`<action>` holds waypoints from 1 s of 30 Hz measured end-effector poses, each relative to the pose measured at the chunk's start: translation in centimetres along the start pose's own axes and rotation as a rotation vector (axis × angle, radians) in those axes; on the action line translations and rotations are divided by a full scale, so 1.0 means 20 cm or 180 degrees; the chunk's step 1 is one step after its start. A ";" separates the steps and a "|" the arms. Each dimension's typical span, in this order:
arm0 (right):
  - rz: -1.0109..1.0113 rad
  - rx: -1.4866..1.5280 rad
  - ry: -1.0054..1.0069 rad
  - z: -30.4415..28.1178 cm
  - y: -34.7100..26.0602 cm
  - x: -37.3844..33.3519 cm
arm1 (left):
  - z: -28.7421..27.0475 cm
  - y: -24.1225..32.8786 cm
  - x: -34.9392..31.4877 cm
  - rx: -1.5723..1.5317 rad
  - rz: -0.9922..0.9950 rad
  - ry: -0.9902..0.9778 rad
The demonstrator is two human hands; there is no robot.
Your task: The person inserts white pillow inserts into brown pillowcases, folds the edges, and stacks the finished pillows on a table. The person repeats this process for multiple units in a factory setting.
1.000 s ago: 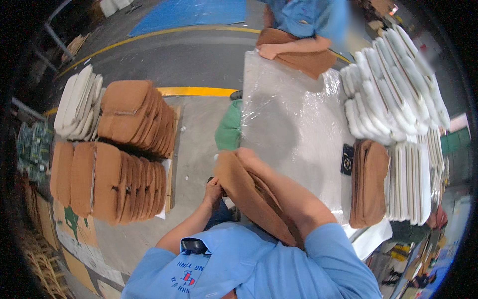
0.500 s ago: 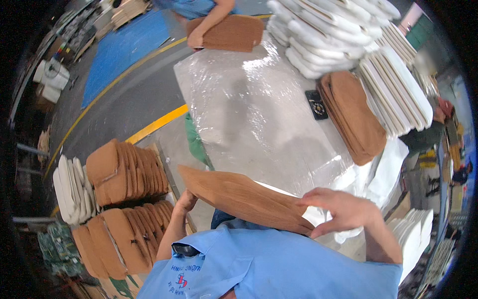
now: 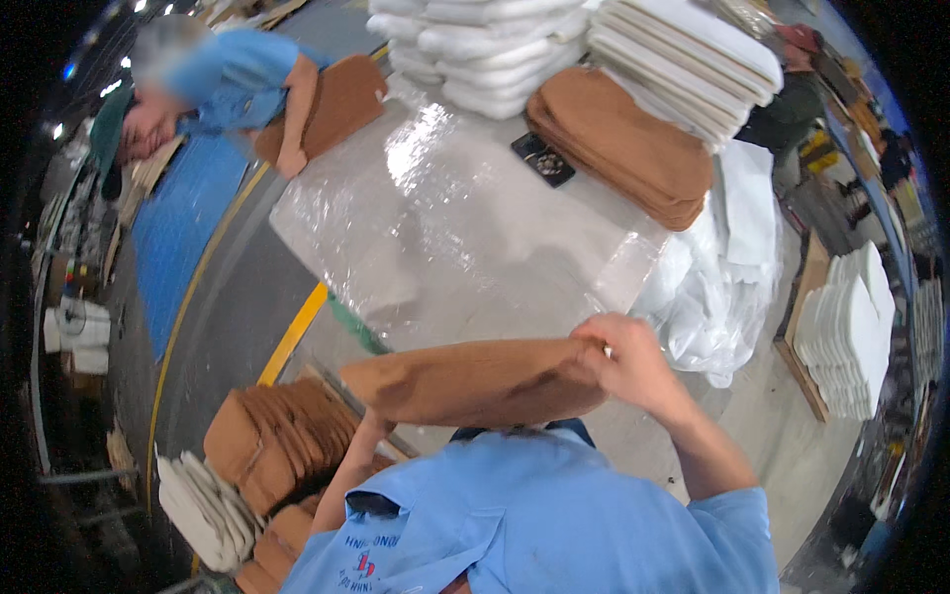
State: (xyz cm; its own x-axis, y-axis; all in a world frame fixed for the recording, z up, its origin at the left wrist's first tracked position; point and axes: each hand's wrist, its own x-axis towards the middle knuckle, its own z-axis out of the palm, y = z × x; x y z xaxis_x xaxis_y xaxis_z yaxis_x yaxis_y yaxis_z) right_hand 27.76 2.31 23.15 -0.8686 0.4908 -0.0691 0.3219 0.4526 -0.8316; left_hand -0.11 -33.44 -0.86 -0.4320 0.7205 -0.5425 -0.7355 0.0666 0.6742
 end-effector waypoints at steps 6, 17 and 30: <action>-0.0583 -0.0734 0.0722 0.08 -0.01 -0.16 | -0.01 0.01 0.04 0.3182 0.1107 -0.0719; -0.0427 -0.0682 0.1587 0.29 -0.07 -0.43 | -0.02 0.14 0.08 0.3169 -0.0061 -0.0878; 0.0895 0.1462 0.3123 0.51 0.20 -0.72 | 1.29 1.00 0.20 0.4461 0.1631 -0.2231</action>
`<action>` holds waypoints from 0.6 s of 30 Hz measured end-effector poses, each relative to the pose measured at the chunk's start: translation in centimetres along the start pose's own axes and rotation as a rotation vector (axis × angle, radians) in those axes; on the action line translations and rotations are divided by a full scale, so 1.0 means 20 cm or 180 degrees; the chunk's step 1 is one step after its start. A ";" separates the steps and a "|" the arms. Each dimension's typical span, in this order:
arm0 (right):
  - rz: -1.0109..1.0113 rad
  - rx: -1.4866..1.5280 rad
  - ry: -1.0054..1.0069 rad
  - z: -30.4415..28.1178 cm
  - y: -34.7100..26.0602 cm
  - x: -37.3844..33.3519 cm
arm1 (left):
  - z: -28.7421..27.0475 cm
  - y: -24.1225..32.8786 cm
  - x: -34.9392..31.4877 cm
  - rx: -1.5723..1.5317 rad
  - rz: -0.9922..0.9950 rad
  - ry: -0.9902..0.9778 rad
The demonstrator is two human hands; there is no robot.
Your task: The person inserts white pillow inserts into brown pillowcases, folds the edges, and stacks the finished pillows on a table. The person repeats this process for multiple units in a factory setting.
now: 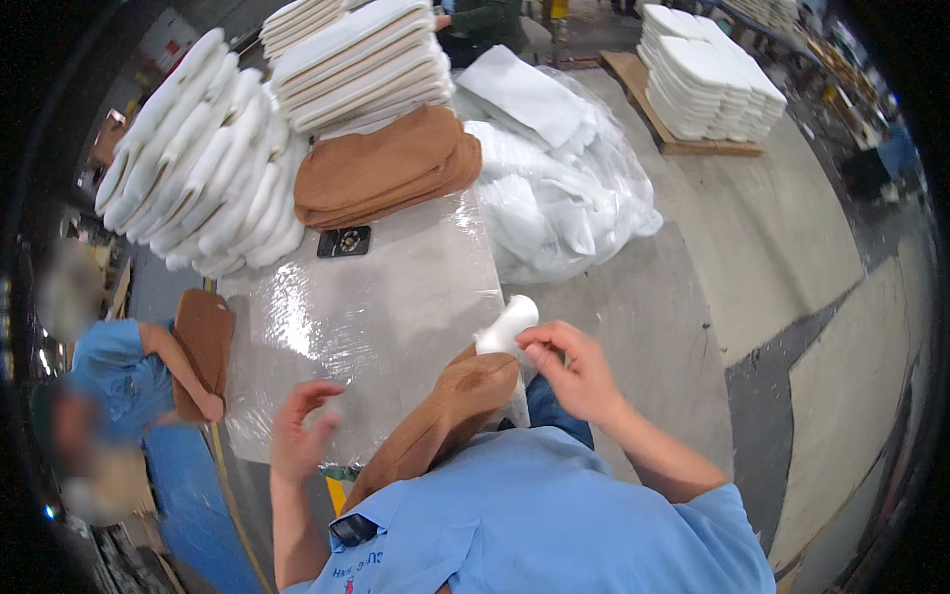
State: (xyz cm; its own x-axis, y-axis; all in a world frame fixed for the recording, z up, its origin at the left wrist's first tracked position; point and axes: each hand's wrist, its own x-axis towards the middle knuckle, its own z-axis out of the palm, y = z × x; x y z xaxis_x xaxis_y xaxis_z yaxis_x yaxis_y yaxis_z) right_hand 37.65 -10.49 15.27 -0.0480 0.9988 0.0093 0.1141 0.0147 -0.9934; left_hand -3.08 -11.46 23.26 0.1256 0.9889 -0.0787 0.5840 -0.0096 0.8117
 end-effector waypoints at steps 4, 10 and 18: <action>0.0979 0.0619 -0.0106 -0.02 0.28 -0.03 | 0.39 0.61 0.24 0.0747 0.1142 -0.0954; 0.1806 0.1618 -0.0621 0.12 0.46 -0.19 | 0.42 0.71 0.29 0.1078 0.2028 -0.2369; 0.1441 0.2621 -0.1465 0.15 0.39 -0.23 | 0.43 0.73 0.20 0.0199 0.1813 -0.3093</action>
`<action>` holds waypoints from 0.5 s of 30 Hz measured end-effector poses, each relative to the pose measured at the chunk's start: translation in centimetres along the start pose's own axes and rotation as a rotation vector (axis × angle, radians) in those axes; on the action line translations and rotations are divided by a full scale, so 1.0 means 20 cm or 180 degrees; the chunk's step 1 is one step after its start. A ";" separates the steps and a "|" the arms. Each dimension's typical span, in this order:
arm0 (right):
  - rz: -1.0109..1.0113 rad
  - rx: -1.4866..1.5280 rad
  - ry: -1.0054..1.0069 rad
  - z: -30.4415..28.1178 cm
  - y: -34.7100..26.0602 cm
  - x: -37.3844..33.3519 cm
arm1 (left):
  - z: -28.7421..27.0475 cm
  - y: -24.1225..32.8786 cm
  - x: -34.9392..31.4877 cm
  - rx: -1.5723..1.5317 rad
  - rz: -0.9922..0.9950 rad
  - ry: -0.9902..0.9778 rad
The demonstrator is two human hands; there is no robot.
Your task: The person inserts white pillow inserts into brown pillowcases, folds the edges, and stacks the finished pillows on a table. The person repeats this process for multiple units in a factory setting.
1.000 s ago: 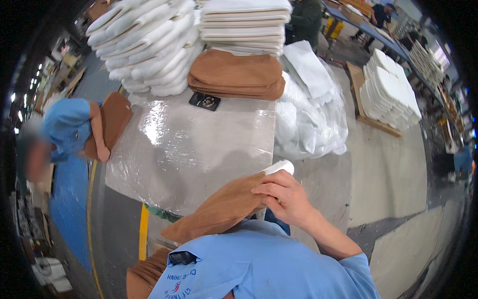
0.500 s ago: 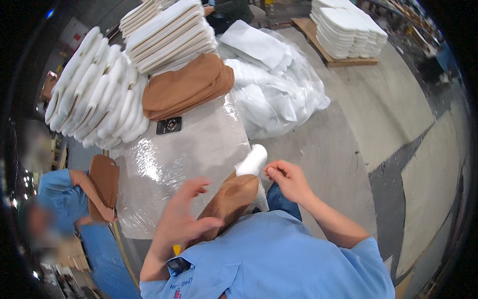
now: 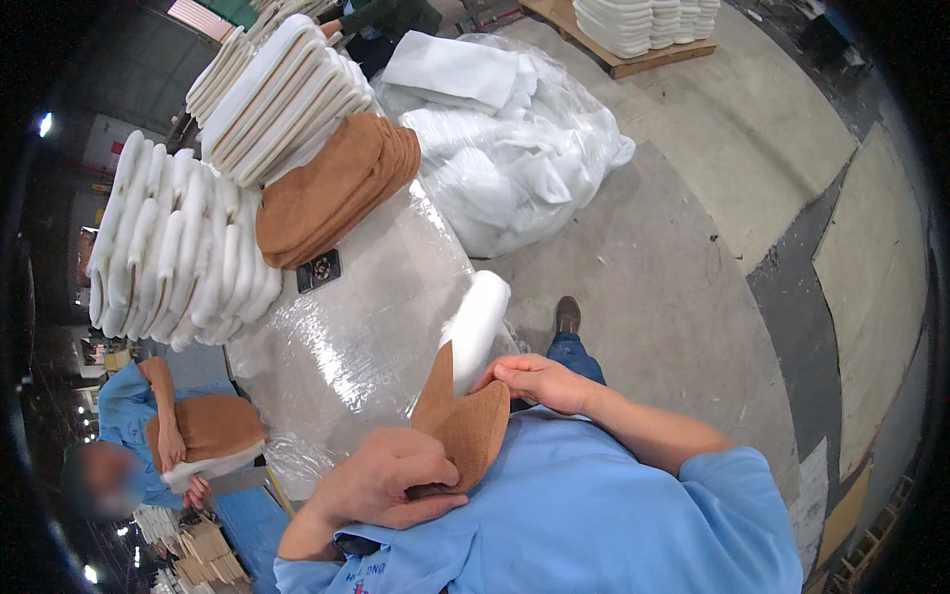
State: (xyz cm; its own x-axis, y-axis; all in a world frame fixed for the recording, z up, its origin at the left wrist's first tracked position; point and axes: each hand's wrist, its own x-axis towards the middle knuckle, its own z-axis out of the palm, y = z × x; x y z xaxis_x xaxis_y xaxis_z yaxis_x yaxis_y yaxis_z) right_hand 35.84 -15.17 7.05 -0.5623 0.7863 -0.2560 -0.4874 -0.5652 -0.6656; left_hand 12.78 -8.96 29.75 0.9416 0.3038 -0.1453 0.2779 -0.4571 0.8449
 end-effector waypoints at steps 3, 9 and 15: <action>0.0291 -0.0117 -0.0161 0.01 -0.04 0.03 | 0.04 0.00 -0.01 -0.0244 0.0021 0.0021; 0.0121 -0.1074 0.0007 0.12 -0.32 0.15 | 0.07 0.01 0.00 -0.0379 0.0178 0.0128; 0.0647 -0.1838 0.0358 0.22 -0.53 0.25 | 0.08 0.02 -0.01 -0.0248 0.0118 0.0251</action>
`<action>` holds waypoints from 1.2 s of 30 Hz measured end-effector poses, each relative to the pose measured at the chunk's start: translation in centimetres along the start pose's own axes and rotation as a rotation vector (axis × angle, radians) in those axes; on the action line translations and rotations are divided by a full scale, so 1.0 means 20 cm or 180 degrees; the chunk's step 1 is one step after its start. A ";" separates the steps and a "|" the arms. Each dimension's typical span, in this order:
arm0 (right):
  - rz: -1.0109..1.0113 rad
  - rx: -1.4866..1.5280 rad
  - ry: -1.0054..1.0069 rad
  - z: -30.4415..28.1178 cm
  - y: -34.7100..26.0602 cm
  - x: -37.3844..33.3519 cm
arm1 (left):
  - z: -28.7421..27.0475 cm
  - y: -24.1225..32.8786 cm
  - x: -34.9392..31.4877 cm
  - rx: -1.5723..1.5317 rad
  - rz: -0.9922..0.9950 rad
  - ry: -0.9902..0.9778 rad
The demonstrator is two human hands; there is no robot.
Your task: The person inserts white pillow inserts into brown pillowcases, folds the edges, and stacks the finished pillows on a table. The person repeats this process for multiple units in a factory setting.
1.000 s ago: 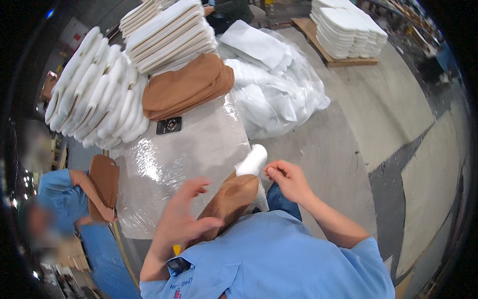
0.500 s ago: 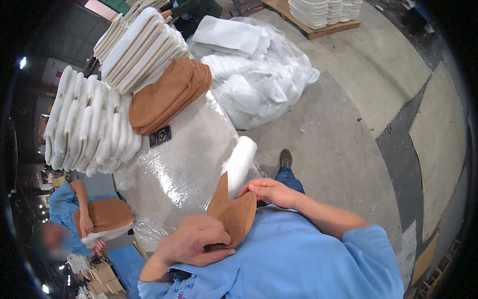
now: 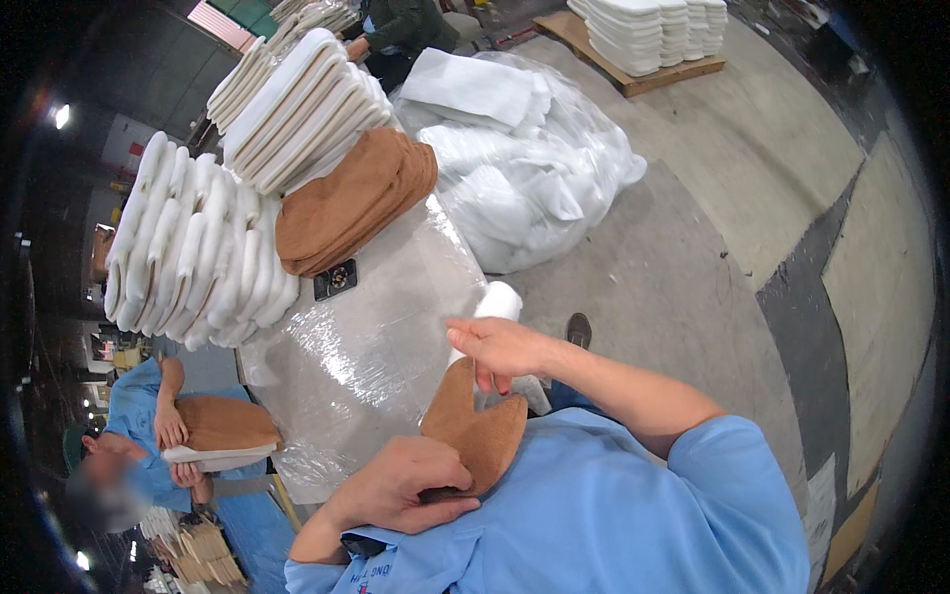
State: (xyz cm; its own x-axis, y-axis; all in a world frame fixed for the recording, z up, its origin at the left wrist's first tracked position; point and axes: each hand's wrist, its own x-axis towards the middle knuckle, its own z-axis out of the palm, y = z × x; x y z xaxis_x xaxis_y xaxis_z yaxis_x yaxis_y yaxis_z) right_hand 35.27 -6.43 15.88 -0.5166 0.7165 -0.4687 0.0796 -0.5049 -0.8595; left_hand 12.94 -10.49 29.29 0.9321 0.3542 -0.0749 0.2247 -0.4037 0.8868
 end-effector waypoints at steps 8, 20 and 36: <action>-0.0182 0.0602 -0.0392 0.01 0.45 -0.06 | -0.04 -0.01 -0.04 -0.0015 -0.0089 0.0024; -0.0475 0.1968 -0.0566 0.20 0.54 -0.09 | -0.21 -0.50 0.18 -0.0502 -0.1263 -0.0514; -0.0306 0.2623 -0.0995 0.07 0.69 -0.19 | -0.17 -0.42 0.26 0.1149 -0.0087 -0.0952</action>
State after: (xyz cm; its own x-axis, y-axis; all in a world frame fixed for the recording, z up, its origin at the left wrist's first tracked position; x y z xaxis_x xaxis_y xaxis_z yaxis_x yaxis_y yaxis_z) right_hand 37.06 -16.78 5.98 -0.7082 0.6704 -0.2212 -0.5533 -0.7217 -0.4159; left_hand 14.99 -2.45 22.96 0.9535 0.1314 -0.2711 0.2852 -0.6841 0.6713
